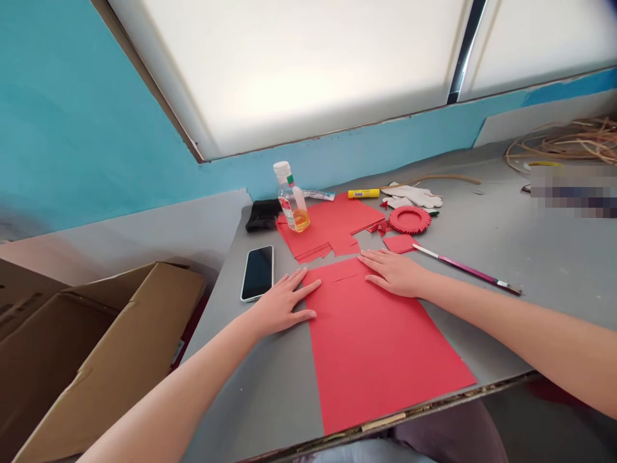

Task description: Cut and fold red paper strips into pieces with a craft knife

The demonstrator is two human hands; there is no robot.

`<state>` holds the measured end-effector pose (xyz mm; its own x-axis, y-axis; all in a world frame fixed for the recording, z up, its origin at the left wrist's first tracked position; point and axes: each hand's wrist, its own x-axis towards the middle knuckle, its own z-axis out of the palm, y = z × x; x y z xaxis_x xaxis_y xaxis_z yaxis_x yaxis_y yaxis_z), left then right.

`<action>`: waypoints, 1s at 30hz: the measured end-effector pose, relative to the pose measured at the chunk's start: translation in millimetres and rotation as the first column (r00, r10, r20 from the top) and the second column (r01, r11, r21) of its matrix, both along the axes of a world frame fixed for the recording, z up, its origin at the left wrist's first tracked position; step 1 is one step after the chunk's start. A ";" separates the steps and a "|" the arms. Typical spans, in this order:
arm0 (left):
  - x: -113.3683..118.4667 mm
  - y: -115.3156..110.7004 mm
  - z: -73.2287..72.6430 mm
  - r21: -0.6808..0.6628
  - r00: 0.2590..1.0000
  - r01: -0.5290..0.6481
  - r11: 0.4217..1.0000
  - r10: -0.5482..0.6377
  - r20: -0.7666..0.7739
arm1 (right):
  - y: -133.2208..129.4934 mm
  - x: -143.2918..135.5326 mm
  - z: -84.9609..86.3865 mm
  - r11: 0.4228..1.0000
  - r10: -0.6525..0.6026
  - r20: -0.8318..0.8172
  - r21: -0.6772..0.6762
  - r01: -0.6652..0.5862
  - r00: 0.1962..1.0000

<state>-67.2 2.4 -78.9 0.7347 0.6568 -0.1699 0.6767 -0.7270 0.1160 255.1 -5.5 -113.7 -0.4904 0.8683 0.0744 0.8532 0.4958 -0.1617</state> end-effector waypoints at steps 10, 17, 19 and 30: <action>74.9 27.3 13.4 0.202 0.989 -0.075 0.977 0.048 0.137 | 34.6 -22.7 32.0 0.999 -0.041 0.058 0.037 0.039 0.997; 108.5 1.7 -14.7 0.237 0.971 -0.028 0.971 -0.029 0.235 | 29.0 -29.0 35.6 0.997 -0.001 0.080 0.076 -0.005 0.997; 109.9 -6.1 -19.9 0.241 0.967 -0.034 0.970 -0.029 0.252 | 21.8 -32.2 30.8 0.995 0.024 0.106 0.090 -0.033 0.994; 105.8 -5.5 -19.5 0.193 0.972 -0.113 0.975 0.068 0.224 | 8.1 -29.6 13.5 0.978 -0.023 0.188 0.209 -0.017 0.982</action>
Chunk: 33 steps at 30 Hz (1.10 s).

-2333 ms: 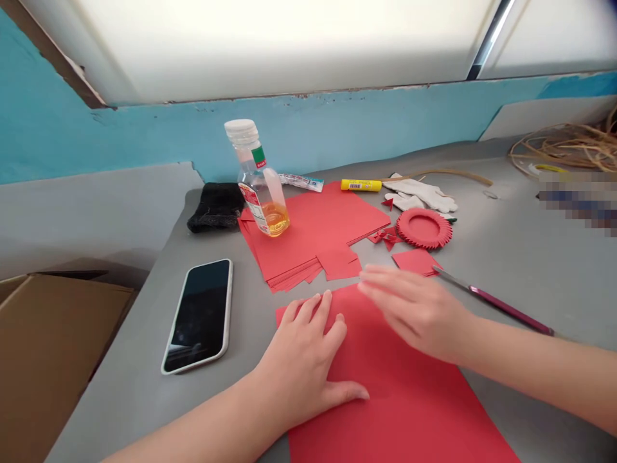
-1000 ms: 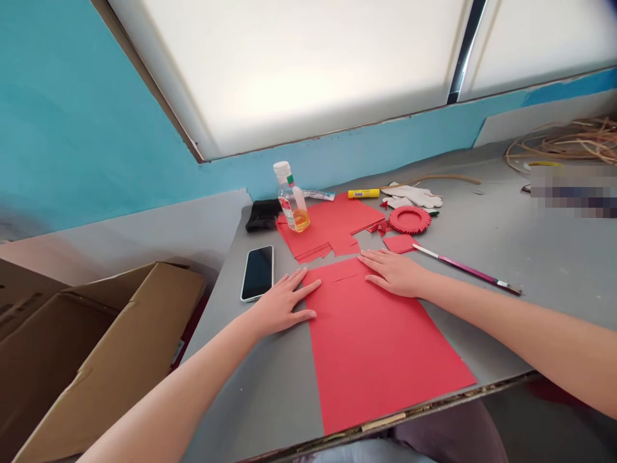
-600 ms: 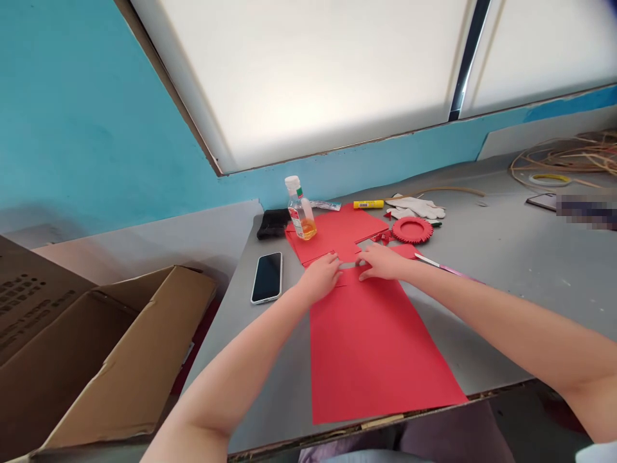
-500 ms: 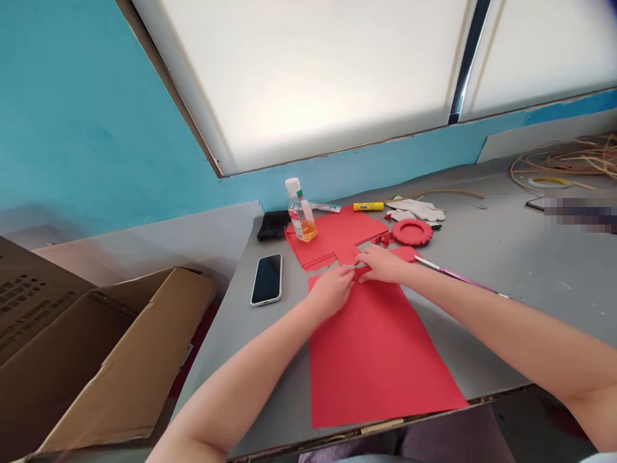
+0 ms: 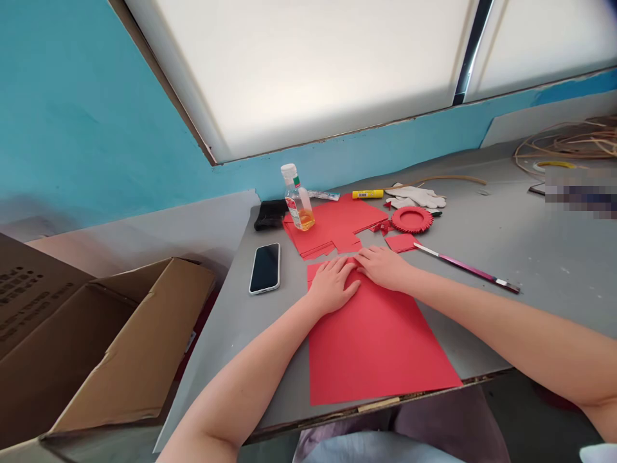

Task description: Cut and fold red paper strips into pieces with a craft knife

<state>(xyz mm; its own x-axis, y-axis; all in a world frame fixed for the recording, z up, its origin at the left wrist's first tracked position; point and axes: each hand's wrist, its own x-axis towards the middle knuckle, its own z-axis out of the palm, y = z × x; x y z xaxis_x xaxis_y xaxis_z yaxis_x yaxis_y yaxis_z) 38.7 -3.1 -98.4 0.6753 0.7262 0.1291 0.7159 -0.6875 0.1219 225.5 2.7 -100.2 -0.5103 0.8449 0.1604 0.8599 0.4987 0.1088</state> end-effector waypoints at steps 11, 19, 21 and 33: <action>-71.7 2.2 13.1 -0.069 0.987 -0.113 0.991 0.104 -0.124 | -8.4 38.3 10.2 0.996 -0.086 0.020 -0.001 0.086 0.996; -42.7 30.3 36.0 -0.092 0.990 -0.042 0.995 0.029 -0.141 | 16.6 10.1 40.3 0.976 -0.072 -0.055 -0.208 0.059 0.996; -31.1 40.6 38.4 -0.149 0.987 0.000 0.989 -0.025 -0.161 | 25.4 -1.8 40.5 0.958 -0.050 -0.047 -0.286 0.035 0.998; -17.4 63.4 49.8 -0.148 0.974 0.035 0.988 -0.067 -0.216 | 30.0 -20.7 49.9 0.950 -0.069 -0.007 -0.305 0.064 0.998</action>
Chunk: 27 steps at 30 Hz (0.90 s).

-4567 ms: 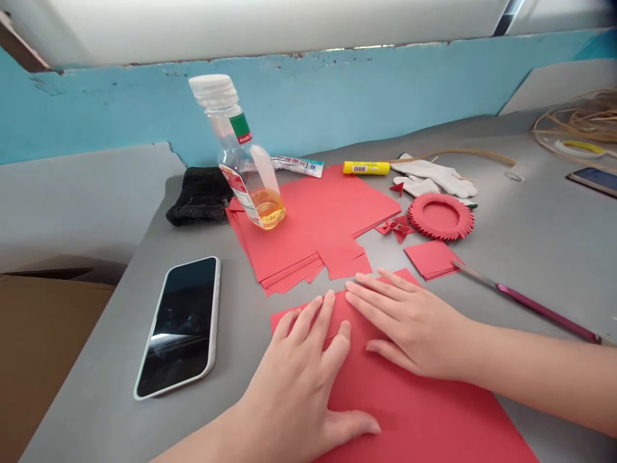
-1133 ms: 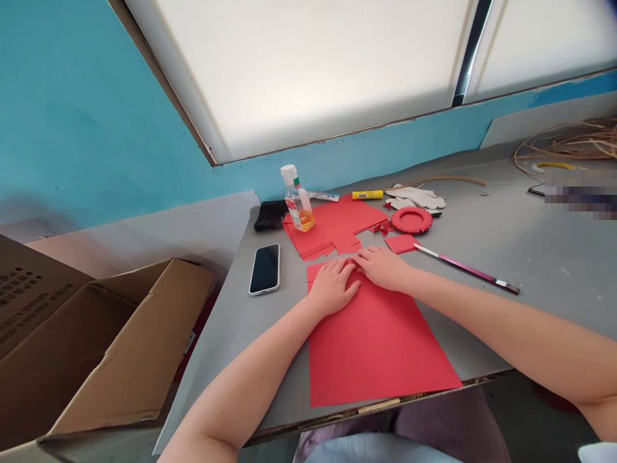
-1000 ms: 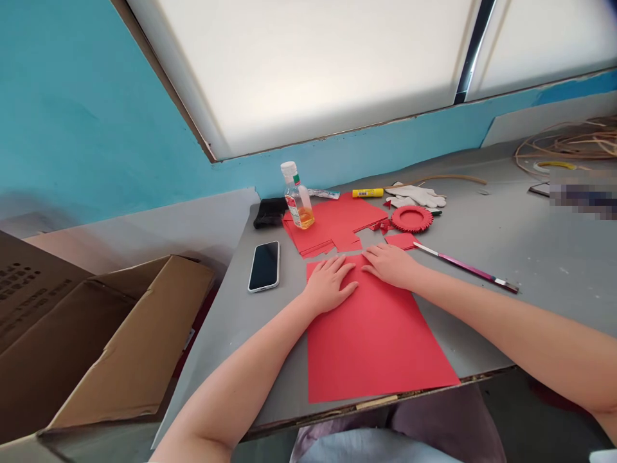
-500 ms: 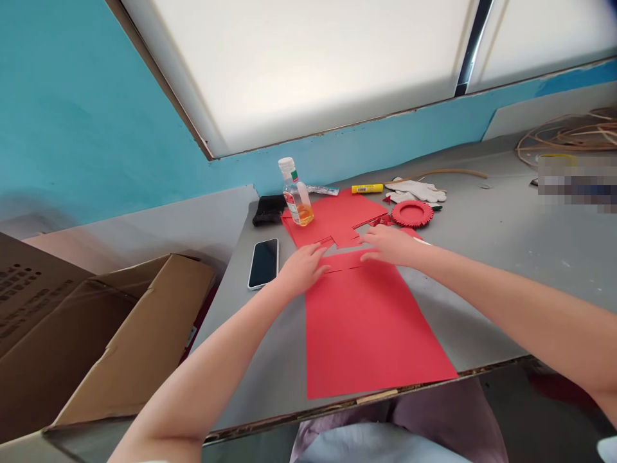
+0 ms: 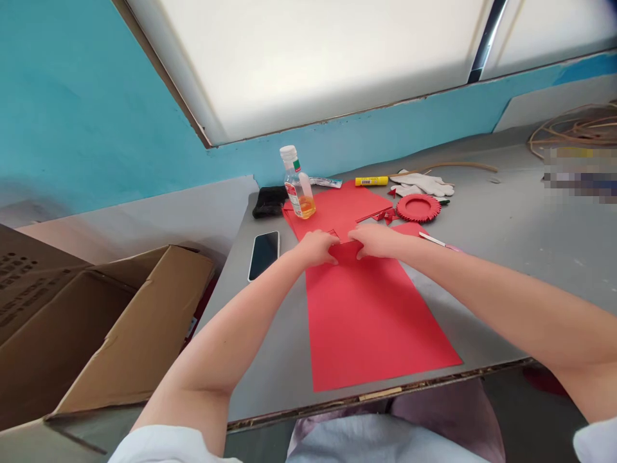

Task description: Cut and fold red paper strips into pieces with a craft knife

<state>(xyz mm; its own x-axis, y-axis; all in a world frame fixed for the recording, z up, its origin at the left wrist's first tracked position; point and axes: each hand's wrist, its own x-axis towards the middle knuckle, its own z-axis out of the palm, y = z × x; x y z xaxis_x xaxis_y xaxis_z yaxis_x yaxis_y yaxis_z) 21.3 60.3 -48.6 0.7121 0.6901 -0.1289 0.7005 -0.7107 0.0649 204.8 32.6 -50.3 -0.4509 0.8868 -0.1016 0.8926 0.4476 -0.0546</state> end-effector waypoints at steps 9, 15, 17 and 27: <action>0.2 -47.7 -13.9 0.218 1.000 -0.026 0.976 0.024 0.012 | -41.5 3.8 -30.4 0.963 0.036 -0.005 0.267 -0.034 0.999; 3.1 -70.3 -29.6 0.282 0.998 -0.056 0.958 0.061 -0.009 | -57.5 8.9 -46.7 0.930 0.096 -0.050 0.361 -0.072 0.994; 3.5 -72.7 -33.7 0.282 0.997 -0.069 0.957 0.073 -0.005 | -59.6 10.0 -52.8 0.918 0.137 -0.081 0.384 -0.096 0.987; 3.3 -107.2 -46.0 0.190 0.990 -0.129 0.973 0.114 0.086 | -63.1 12.7 -70.2 0.883 0.276 -0.154 0.431 -0.187 0.949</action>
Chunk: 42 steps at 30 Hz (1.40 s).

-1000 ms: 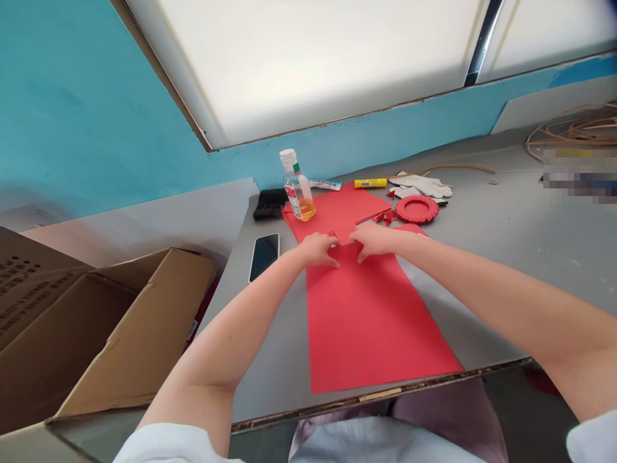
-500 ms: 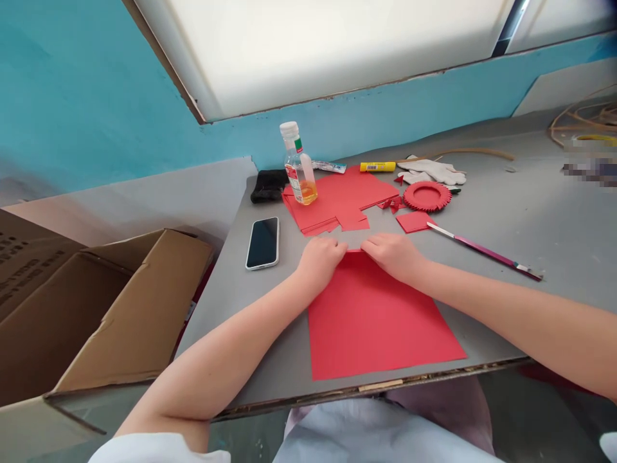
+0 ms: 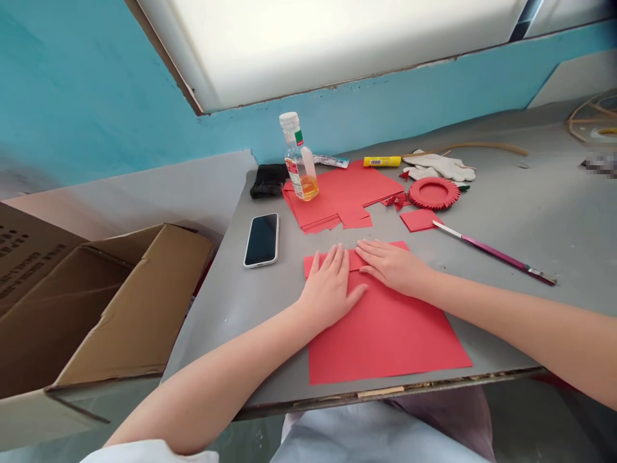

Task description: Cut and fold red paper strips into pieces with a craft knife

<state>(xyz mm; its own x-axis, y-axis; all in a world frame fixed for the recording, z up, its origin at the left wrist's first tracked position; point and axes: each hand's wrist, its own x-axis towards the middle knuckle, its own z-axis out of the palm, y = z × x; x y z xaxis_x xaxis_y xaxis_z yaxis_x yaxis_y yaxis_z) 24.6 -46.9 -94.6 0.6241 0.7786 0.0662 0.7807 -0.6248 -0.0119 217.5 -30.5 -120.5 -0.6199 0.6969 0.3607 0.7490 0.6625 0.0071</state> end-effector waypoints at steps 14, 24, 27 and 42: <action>-1.5 0.4 0.0 -0.178 0.995 0.081 0.981 -0.070 0.070 | 5.5 3.1 -5.0 0.997 0.060 -0.059 -0.037 -0.062 0.996; -1.1 -0.2 -0.1 -0.183 0.995 0.083 0.980 -0.071 0.075 | 5.9 4.6 -2.4 0.993 0.069 -0.026 -0.095 -0.071 0.997; -2.4 0.1 1.3 -0.205 0.993 0.098 0.974 -0.082 0.083 | 6.6 5.6 -3.3 0.992 0.069 -0.020 -0.100 -0.071 0.997; -6.3 2.2 7.0 -0.266 0.988 0.146 0.953 -0.125 0.096 | 8.8 9.8 -6.6 0.976 0.066 -0.032 -0.204 -0.071 0.997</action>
<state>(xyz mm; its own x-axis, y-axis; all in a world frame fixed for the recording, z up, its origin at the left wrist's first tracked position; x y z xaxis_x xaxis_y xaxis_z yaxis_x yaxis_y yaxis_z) 18.3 -44.7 -87.6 0.7261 0.6825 -0.0835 0.6805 -0.6959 0.2295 227.3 -21.6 -127.2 -0.6611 0.7140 0.2306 0.7001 0.6976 -0.1525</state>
